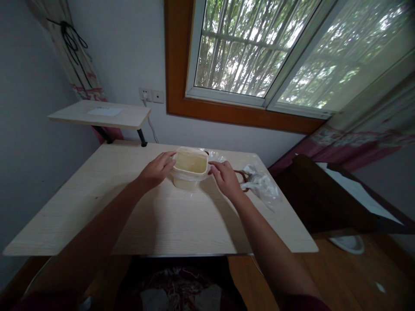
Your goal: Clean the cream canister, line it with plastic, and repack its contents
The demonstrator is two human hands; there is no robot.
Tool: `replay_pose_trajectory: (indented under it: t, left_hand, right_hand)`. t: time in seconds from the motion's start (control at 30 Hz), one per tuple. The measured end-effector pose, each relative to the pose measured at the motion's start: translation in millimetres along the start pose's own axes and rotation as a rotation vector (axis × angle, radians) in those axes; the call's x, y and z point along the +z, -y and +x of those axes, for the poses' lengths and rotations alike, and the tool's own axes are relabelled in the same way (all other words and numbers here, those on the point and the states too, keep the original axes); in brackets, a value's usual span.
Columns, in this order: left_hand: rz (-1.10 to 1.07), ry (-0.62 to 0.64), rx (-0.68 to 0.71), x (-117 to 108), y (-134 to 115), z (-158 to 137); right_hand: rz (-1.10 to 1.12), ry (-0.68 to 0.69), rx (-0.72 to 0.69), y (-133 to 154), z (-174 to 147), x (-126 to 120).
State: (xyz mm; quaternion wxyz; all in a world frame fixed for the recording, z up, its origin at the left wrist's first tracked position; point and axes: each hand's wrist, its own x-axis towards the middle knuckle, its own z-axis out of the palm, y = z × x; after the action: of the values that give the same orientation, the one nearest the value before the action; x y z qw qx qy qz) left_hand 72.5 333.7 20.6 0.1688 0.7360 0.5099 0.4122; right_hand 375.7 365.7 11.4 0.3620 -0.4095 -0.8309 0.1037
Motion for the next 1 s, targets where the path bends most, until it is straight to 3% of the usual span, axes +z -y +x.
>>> replay_pose_trajectory:
  t: [0.17,0.43,0.57,0.8,1.0]
  left_hand:
    - [-0.034,-0.082,-0.090,6.5,4.9,20.0]
    - [0.211,-0.034,-0.102,8.6,9.7,51.4]
    - [0.068,0.056,-0.192,13.2,9.9,65.5]
    - [-0.103,0.007,-0.237,19.5,6.4,62.1]
    - [-0.572,0.119,-0.417,27.2,20.1,50.9]
  right_hand:
    - [0.000,0.003,0.099,-2.0,15.3,7.4]
    - [0.045,0.021,0.214,2.9,27.7,14.8]
    - [0.131,0.051,0.283,9.5,30.7,13.7]
    - [0.174,0.037,0.316,8.8,33.0,13.1]
    - [0.267,0.138,0.401,3.7,39.9,12.0]
